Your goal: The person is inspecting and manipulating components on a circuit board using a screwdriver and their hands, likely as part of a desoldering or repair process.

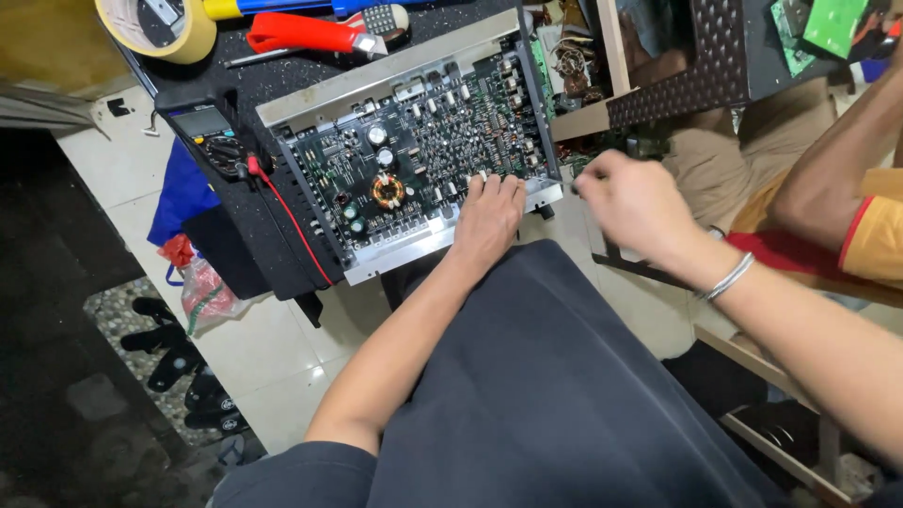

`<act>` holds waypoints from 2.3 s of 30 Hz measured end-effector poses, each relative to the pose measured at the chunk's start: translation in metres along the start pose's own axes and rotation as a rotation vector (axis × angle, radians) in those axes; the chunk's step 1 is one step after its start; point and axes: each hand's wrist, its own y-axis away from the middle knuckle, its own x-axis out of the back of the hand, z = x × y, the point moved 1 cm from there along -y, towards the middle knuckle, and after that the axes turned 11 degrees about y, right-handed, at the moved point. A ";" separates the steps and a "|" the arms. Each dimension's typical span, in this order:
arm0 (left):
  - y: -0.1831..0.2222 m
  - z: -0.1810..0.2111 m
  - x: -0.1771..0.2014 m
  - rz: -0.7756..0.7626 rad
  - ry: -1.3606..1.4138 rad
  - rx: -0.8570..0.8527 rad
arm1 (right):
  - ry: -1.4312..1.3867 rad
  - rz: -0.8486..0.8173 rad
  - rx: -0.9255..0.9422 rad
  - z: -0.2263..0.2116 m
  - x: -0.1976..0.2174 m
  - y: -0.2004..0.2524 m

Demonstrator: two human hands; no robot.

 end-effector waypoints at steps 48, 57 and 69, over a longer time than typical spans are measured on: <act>0.004 -0.004 -0.007 0.091 0.020 -0.020 | 0.001 -0.210 -0.026 -0.014 -0.001 0.006; -0.002 -0.001 0.001 0.097 0.021 -0.013 | 0.391 -0.040 0.232 -0.022 -0.013 0.000; -0.004 0.001 0.012 0.118 0.019 -0.013 | 0.235 -0.037 0.229 -0.010 0.005 -0.005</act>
